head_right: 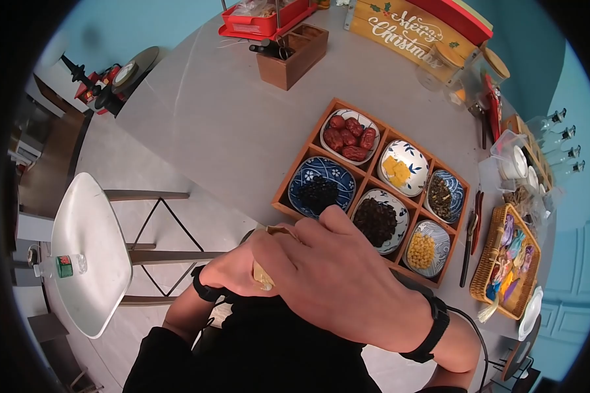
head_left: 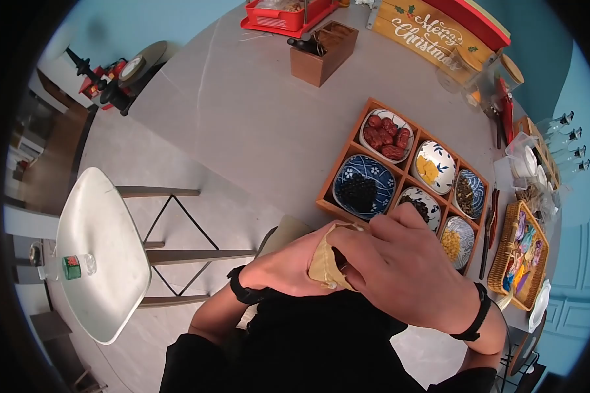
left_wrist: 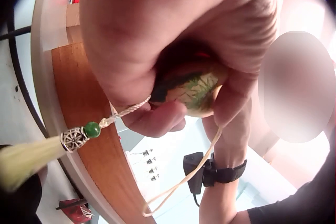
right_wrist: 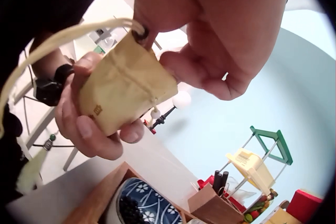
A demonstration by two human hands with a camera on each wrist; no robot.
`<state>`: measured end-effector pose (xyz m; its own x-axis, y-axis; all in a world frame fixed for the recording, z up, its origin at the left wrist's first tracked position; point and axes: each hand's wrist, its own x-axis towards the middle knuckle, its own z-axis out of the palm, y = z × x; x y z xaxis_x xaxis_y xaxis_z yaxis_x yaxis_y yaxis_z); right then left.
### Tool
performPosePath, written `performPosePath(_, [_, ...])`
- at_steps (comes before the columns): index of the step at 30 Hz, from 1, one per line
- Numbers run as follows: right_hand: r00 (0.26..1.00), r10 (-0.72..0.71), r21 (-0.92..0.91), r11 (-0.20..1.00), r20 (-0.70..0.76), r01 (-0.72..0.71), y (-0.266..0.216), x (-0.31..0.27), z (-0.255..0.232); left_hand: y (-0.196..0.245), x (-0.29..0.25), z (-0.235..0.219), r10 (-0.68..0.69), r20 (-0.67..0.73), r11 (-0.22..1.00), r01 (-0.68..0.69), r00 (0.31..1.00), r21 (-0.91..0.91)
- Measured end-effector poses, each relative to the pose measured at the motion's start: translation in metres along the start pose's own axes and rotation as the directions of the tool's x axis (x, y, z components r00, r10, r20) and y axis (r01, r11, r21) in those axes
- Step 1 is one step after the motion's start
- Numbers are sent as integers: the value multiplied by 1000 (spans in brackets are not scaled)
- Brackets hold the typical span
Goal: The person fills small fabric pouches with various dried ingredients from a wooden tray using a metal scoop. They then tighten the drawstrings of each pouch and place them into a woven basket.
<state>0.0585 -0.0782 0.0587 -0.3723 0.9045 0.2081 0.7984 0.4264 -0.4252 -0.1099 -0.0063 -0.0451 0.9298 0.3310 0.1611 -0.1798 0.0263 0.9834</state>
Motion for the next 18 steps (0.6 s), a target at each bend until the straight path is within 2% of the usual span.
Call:
performPosePath(2, [987,-19,-122,992,160,39,2,-2,-10,0,-4,-5,-205,79,970,213,976,-115])
performPosePath(3, [987,-15,-125,992,158,35,3,-3,-12,2,-6,-7,-204,83,970,212,976,-115])
performPosePath(5, [997,61,48,997,41,-63,4,-4,-15,6,-10,-7,-223,33,963,225,974,-146])
performPosePath(9, [996,83,69,994,44,-85,6,-4,-13,-5,-12,-7,-230,40,947,233,972,-220])
performPosePath(12, [991,15,64,998,132,-23,10,-4,-6,1,-6,-3,-165,75,982,171,983,-82])
performPosePath(13, [986,10,59,998,165,-20,15,-5,-2,4,-6,0,-169,77,981,176,982,-84])
performPosePath(15, [981,3,49,999,193,-13,18,-5,-1,8,-3,2,-275,156,954,289,949,-76])
performPosePath(18, [975,45,123,990,217,-73,17,-5,-4,4,-9,-2,-245,124,964,255,961,-71])
